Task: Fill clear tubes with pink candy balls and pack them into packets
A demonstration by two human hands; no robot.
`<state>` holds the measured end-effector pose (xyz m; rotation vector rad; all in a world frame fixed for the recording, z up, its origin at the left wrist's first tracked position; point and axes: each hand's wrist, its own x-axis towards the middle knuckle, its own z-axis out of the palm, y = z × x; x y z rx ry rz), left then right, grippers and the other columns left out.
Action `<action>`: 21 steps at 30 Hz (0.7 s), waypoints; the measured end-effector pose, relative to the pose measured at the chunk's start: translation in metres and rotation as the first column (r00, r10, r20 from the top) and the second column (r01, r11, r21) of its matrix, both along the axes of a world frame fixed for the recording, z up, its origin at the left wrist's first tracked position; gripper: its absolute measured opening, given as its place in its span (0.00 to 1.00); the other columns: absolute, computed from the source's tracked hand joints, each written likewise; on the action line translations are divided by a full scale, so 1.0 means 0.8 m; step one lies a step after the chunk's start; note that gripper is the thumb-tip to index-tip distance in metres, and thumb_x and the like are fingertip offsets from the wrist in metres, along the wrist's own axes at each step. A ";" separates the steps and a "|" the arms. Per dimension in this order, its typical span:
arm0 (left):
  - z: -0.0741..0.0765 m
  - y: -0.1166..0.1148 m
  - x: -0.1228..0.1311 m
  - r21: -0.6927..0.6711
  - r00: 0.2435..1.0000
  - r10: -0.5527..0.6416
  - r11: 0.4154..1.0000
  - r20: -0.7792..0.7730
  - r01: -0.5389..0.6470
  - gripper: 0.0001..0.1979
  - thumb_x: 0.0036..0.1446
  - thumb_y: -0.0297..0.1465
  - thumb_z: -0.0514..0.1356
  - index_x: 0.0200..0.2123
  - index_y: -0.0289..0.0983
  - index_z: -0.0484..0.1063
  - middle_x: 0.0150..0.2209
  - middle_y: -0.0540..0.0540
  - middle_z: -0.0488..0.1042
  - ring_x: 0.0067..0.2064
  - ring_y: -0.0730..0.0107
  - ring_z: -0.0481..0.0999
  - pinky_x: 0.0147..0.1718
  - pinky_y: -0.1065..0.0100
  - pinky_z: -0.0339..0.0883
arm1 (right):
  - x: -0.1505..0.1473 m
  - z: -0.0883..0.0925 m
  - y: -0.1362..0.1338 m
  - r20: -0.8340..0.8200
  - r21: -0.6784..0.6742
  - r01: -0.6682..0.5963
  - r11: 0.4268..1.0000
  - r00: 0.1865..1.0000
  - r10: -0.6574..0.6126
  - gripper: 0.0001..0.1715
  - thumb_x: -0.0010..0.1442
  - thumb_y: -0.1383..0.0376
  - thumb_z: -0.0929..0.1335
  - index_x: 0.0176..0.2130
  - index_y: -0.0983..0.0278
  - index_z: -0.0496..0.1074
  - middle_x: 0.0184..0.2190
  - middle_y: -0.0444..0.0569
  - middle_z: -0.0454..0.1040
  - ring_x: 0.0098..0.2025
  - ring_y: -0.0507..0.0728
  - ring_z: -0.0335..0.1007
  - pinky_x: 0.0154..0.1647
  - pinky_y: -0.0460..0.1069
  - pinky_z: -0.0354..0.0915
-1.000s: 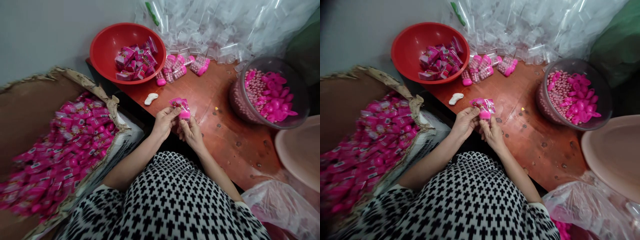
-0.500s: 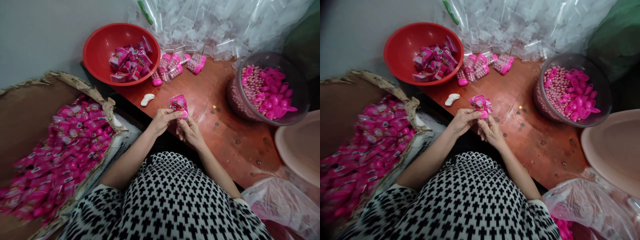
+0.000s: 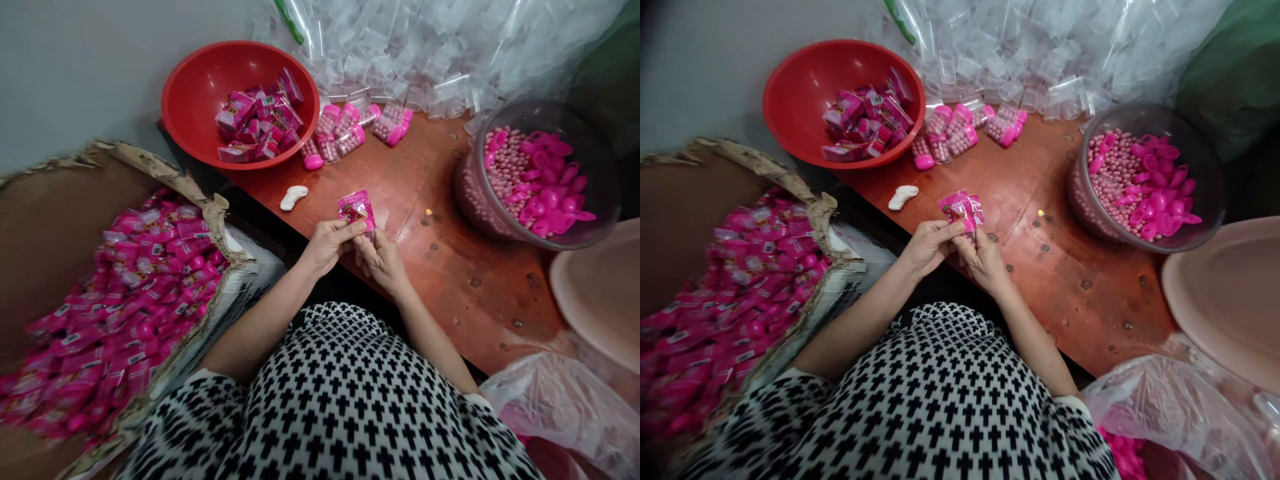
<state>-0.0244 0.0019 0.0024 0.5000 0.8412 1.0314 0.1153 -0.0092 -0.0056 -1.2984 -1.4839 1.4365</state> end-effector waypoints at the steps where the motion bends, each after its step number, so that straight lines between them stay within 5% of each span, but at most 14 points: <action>1: -0.001 0.000 0.000 -0.005 1.000 0.016 1.000 0.004 -0.016 0.22 0.36 0.41 0.77 0.21 0.29 0.75 0.21 0.45 0.76 0.22 0.69 0.75 0.23 0.68 0.72 | 0.002 -0.001 0.001 0.049 0.057 0.007 0.998 0.999 -0.010 0.25 0.61 0.42 0.68 0.32 0.60 0.63 0.18 0.36 0.66 0.15 0.46 0.59 0.15 0.42 0.54; 3: -0.002 -0.001 -0.002 -0.016 1.000 0.020 1.000 0.001 -0.020 0.20 0.35 0.38 0.78 0.22 0.28 0.77 0.23 0.44 0.77 0.25 0.71 0.77 0.28 0.69 0.74 | 0.004 -0.003 -0.001 0.053 0.081 0.004 0.997 0.999 -0.008 0.24 0.60 0.44 0.69 0.32 0.60 0.64 0.17 0.36 0.66 0.15 0.46 0.59 0.15 0.42 0.54; 6: -0.002 0.000 -0.008 -0.031 0.998 0.066 0.997 0.002 -0.066 0.18 0.36 0.36 0.78 0.23 0.28 0.78 0.23 0.44 0.78 0.25 0.73 0.77 0.30 0.71 0.73 | 0.002 -0.006 -0.009 -0.169 -0.067 0.002 0.998 0.985 -0.014 0.25 0.60 0.42 0.69 0.39 0.59 0.64 0.20 0.36 0.70 0.14 0.47 0.62 0.13 0.42 0.56; 10: -0.003 -0.004 -0.008 -0.072 0.984 0.173 0.983 0.044 -0.169 0.18 0.35 0.35 0.78 0.24 0.28 0.79 0.24 0.44 0.78 0.26 0.73 0.77 0.29 0.72 0.73 | -0.004 -0.007 -0.019 -0.398 -0.184 0.049 0.982 0.910 -0.120 0.31 0.55 0.44 0.73 0.47 0.59 0.63 0.26 0.38 0.77 0.20 0.49 0.72 0.19 0.43 0.69; 15: -0.002 -0.018 0.005 -0.022 0.993 0.018 1.000 0.119 -0.016 0.20 0.38 0.37 0.78 0.18 0.30 0.73 0.16 0.50 0.69 0.17 0.76 0.68 0.18 0.71 0.65 | -0.005 -0.005 -0.013 -0.480 -0.223 0.141 0.965 0.846 -0.234 0.30 0.50 0.48 0.78 0.37 0.59 0.60 0.21 0.37 0.77 0.18 0.49 0.72 0.19 0.42 0.69; 21: 0.004 -0.029 -0.008 0.048 0.997 -0.050 0.998 0.057 0.048 0.20 0.41 0.39 0.77 0.23 0.28 0.77 0.24 0.42 0.77 0.29 0.62 0.81 0.36 0.61 0.77 | -0.017 0.003 0.006 -0.487 -0.315 0.003 0.949 0.858 -0.164 0.36 0.42 0.51 0.81 0.33 0.58 0.56 0.15 0.34 0.74 0.11 0.48 0.64 0.10 0.39 0.56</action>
